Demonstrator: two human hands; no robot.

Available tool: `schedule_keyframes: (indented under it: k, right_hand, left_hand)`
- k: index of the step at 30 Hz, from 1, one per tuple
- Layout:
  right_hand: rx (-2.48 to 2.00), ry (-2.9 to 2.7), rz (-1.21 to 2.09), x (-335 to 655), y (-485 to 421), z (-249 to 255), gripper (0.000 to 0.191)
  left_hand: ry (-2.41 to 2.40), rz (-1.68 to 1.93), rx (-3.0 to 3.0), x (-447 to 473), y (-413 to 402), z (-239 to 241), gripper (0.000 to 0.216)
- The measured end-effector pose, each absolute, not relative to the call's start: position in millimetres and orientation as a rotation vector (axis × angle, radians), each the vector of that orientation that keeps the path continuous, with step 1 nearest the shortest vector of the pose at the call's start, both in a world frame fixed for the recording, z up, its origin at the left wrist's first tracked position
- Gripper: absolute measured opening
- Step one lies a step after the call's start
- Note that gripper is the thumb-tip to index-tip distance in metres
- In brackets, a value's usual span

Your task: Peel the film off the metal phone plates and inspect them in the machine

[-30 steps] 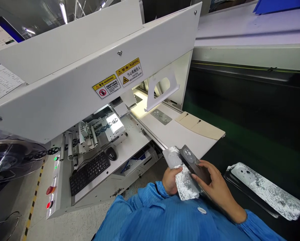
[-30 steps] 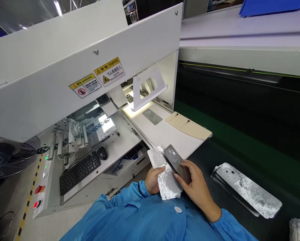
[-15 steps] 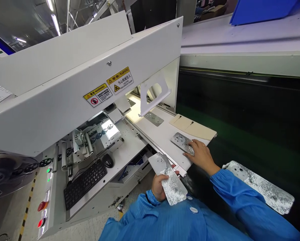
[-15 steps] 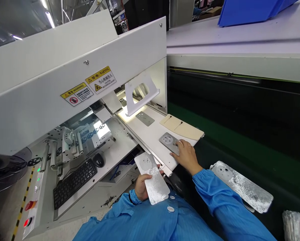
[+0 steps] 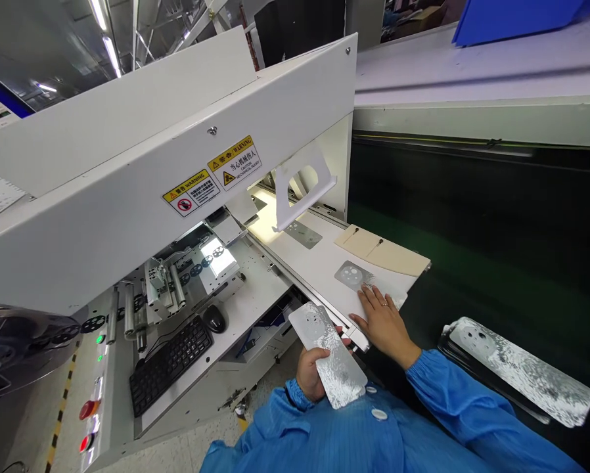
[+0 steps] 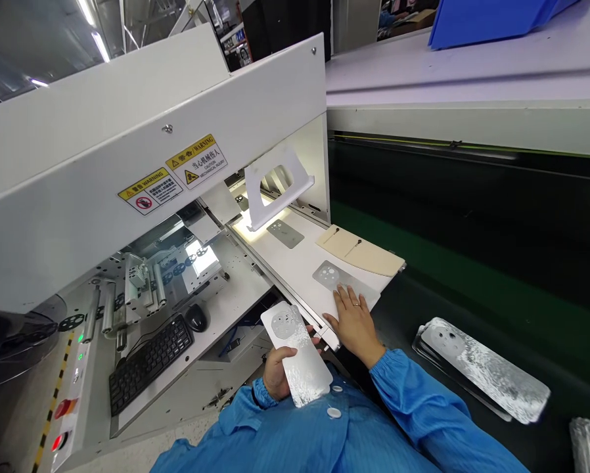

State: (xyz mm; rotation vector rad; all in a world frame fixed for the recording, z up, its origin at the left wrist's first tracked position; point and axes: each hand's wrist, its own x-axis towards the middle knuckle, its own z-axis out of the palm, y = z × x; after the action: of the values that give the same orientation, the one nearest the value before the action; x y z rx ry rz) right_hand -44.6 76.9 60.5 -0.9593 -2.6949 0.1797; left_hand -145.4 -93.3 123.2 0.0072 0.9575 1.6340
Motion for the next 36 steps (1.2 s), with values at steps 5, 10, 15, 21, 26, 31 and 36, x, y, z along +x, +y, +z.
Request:
schedule_keyframes:
  k: [5,10,15,21,26,31,36]
  right_hand:
    - [-0.976,-2.702,0.202,-50.7,79.7,59.3,0.062]
    - [-0.957,-2.716,0.240,-60.1,83.5,61.5,0.062]
    - [-0.973,-2.735,0.262,-70.0,86.5,63.1,0.061]
    - [-1.006,-2.725,0.264,-74.3,90.9,59.9,0.065]
    - [-1.015,-2.711,0.276,-75.2,92.6,58.2,0.067]
    - [-1.057,-2.720,0.274,-77.0,98.1,58.6,0.069]
    - [-1.065,-2.722,0.271,-79.2,103.0,57.4,0.070]
  left_hand:
    - [0.980,1.666,0.022,-146.3,-94.8,121.7,0.065]
    - [1.018,1.636,0.067,-148.8,-95.9,121.5,0.062]
    - [1.025,1.646,0.130,-152.1,-98.6,119.5,0.057]
    - [1.019,1.623,0.131,-156.8,-102.1,117.3,0.057]
    - [0.992,1.669,0.135,-157.7,-103.1,117.7,0.056]
    - [0.970,1.722,0.086,-156.5,-102.5,118.2,0.063]
    - [0.969,1.714,0.049,-156.1,-103.2,118.6,0.066]
